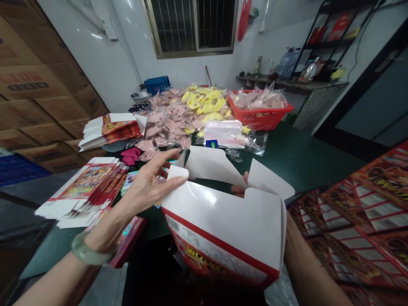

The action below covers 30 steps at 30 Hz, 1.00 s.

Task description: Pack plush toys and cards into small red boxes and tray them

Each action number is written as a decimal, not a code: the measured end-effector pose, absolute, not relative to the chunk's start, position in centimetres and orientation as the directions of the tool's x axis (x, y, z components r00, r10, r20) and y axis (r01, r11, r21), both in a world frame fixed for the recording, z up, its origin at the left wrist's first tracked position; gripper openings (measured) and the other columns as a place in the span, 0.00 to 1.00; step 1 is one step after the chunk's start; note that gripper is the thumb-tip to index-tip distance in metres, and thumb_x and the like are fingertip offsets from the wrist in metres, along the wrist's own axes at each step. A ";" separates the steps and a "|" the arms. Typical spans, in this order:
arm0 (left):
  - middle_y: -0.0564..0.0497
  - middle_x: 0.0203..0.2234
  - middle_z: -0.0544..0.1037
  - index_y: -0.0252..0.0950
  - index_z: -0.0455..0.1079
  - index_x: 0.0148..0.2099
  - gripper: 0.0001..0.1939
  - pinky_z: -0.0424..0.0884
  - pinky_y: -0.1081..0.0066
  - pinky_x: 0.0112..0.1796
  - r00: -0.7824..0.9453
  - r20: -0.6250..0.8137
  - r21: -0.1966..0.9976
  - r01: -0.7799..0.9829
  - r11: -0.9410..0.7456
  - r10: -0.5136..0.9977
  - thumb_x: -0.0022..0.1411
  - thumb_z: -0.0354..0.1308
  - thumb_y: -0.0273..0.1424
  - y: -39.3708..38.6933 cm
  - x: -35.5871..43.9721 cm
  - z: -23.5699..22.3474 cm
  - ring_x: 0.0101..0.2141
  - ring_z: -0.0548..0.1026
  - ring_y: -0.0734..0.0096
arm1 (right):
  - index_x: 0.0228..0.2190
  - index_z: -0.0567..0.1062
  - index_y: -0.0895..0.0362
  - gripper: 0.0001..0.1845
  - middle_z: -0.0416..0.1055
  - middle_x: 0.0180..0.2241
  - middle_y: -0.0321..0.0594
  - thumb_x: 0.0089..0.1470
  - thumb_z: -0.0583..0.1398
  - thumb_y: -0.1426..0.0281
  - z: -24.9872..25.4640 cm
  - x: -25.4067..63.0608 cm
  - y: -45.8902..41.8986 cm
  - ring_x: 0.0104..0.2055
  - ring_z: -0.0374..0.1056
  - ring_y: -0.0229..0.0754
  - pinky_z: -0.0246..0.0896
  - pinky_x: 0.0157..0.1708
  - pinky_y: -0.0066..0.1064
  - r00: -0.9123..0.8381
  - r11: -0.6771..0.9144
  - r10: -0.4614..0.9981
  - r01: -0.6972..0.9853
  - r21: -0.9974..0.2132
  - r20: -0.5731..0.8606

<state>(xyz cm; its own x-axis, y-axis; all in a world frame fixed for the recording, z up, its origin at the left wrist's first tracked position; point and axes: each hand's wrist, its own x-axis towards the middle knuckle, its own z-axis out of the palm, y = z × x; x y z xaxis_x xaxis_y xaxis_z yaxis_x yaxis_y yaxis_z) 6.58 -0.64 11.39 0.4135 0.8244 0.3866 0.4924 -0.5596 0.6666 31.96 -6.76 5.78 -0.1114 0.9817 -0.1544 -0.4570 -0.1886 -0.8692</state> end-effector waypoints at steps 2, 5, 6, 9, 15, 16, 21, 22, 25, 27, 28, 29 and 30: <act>0.45 0.43 0.75 0.37 0.62 0.56 0.31 0.70 0.70 0.33 0.297 0.297 0.810 0.426 -0.404 0.908 0.51 0.62 0.41 -2.8 6.8 10.5 0.37 0.74 0.64 | 0.23 0.67 0.57 0.15 0.59 0.15 0.28 0.47 0.63 0.59 5.6 32.5 -6.7 0.14 0.52 0.28 0.47 0.13 0.20 -0.282 -0.335 0.937 -0.566 -0.753 -0.205; 0.46 0.35 0.78 0.34 0.66 0.51 0.30 0.71 0.70 0.32 0.125 0.185 0.889 0.402 -0.220 0.975 0.48 0.64 0.42 -6.2 7.3 9.2 0.33 0.75 0.65 | 0.28 0.69 0.56 0.12 0.64 0.19 0.29 0.47 0.64 0.62 4.7 33.2 -6.5 0.15 0.54 0.27 0.50 0.13 0.19 -0.449 -0.490 0.862 -0.619 -0.614 -0.235; 0.46 0.33 0.78 0.33 0.67 0.50 0.30 0.71 0.70 0.30 0.070 0.177 0.884 0.427 -0.190 0.982 0.47 0.65 0.43 -7.1 7.3 8.9 0.31 0.75 0.65 | 0.29 0.69 0.56 0.13 0.65 0.19 0.29 0.48 0.63 0.61 4.4 33.3 -6.5 0.15 0.54 0.28 0.50 0.13 0.20 -0.480 -0.521 0.842 -0.608 -0.600 -0.246; 0.48 0.33 0.78 0.36 0.68 0.49 0.30 0.69 0.70 0.29 -0.033 0.210 0.775 0.615 -0.146 0.977 0.45 0.64 0.45 -9.0 6.6 8.2 0.29 0.74 0.66 | 0.30 0.70 0.56 0.19 0.66 0.20 0.32 0.46 0.62 0.53 3.4 33.6 -7.5 0.16 0.58 0.31 0.54 0.14 0.22 -0.451 -0.497 0.856 -0.590 -0.636 -0.251; 0.51 0.26 0.77 0.40 0.73 0.43 0.18 0.66 0.68 0.27 0.076 0.200 0.358 0.922 -0.145 0.977 0.54 0.57 0.43 -10.4 5.1 6.8 0.23 0.73 0.65 | 0.32 0.71 0.56 0.26 0.67 0.21 0.32 0.36 0.66 0.51 0.8 35.2 -9.9 0.20 0.60 0.33 0.56 0.19 0.24 -0.299 -0.304 0.934 -0.376 -0.875 -0.196; 0.50 0.27 0.77 0.40 0.74 0.43 0.17 0.65 0.67 0.27 0.127 0.208 0.294 0.938 -0.186 0.970 0.55 0.56 0.42 -10.6 5.4 6.7 0.25 0.74 0.63 | 0.33 0.72 0.57 0.23 0.67 0.21 0.32 0.39 0.66 0.54 0.5 35.6 -10.1 0.21 0.61 0.34 0.57 0.20 0.24 -0.303 -0.309 0.928 -0.308 -0.900 -0.215; 0.42 0.40 0.73 0.40 0.68 0.53 0.20 0.64 0.64 0.29 0.319 0.346 -0.010 0.942 -0.337 0.882 0.58 0.54 0.36 -12.0 7.8 6.2 0.33 0.73 0.57 | 0.48 0.69 0.51 0.23 0.73 0.37 0.35 0.49 0.62 0.63 1.3 37.7 -10.9 0.35 0.68 0.38 0.63 0.31 0.27 -0.317 -0.270 0.919 -0.073 -0.960 -0.235; 0.40 0.43 0.71 0.39 0.66 0.55 0.22 0.64 0.64 0.29 0.331 0.388 -0.038 0.938 -0.344 0.860 0.58 0.54 0.36 -12.2 8.1 6.0 0.34 0.73 0.56 | 0.49 0.68 0.50 0.24 0.72 0.39 0.35 0.49 0.62 0.63 1.7 38.0 -11.1 0.37 0.68 0.39 0.64 0.32 0.27 -0.324 -0.270 0.915 -0.051 -0.961 -0.240; 0.38 0.47 0.69 0.38 0.69 0.51 0.19 0.62 0.61 0.31 0.365 0.485 -0.060 0.920 -0.386 0.795 0.58 0.55 0.35 -12.6 8.5 5.3 0.37 0.70 0.53 | 0.50 0.67 0.48 0.27 0.72 0.43 0.35 0.48 0.63 0.64 2.2 38.6 -11.9 0.43 0.69 0.42 0.65 0.36 0.31 -0.327 -0.312 0.904 -0.061 -0.948 -0.276; 0.41 0.44 0.73 0.40 0.75 0.42 0.11 0.60 0.59 0.34 0.406 0.499 -0.029 0.891 -0.453 0.766 0.59 0.55 0.35 -12.9 8.5 4.8 0.38 0.69 0.52 | 0.50 0.68 0.48 0.27 0.72 0.44 0.36 0.47 0.64 0.62 1.7 38.6 -12.5 0.44 0.69 0.43 0.66 0.37 0.32 -0.314 -0.341 0.902 -0.101 -0.934 -0.296; 0.43 0.41 0.75 0.40 0.75 0.38 0.09 0.59 0.59 0.35 0.432 0.494 0.001 0.868 -0.497 0.755 0.60 0.55 0.35 -13.1 8.5 4.5 0.39 0.69 0.53 | 0.48 0.69 0.48 0.26 0.73 0.43 0.36 0.46 0.64 0.60 1.4 38.5 -12.8 0.44 0.69 0.43 0.66 0.37 0.32 -0.301 -0.361 0.902 -0.133 -0.923 -0.309; 0.45 0.40 0.76 0.40 0.75 0.36 0.10 0.59 0.59 0.35 0.466 0.477 0.039 0.836 -0.547 0.745 0.61 0.54 0.36 -13.3 8.4 4.3 0.39 0.69 0.54 | 0.47 0.70 0.49 0.25 0.74 0.41 0.36 0.46 0.64 0.59 1.1 38.4 -13.1 0.42 0.70 0.42 0.66 0.37 0.32 -0.292 -0.382 0.900 -0.167 -0.909 -0.324; 0.46 0.39 0.77 0.40 0.75 0.36 0.11 0.58 0.61 0.34 0.499 0.454 0.079 0.803 -0.591 0.738 0.61 0.53 0.36 -13.5 8.4 4.1 0.39 0.70 0.56 | 0.46 0.71 0.49 0.25 0.74 0.40 0.36 0.46 0.64 0.58 1.0 38.2 -13.3 0.40 0.71 0.42 0.66 0.36 0.31 -0.289 -0.407 0.894 -0.201 -0.891 -0.343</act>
<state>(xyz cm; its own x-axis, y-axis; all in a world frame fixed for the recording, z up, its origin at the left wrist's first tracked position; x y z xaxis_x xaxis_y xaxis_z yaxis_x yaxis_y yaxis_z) 8.40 -13.54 4.08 0.4990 0.7380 0.4543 0.8027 -0.5912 0.0788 38.22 -13.34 0.95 -0.2889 0.8937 -0.3434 -0.2008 -0.4072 -0.8910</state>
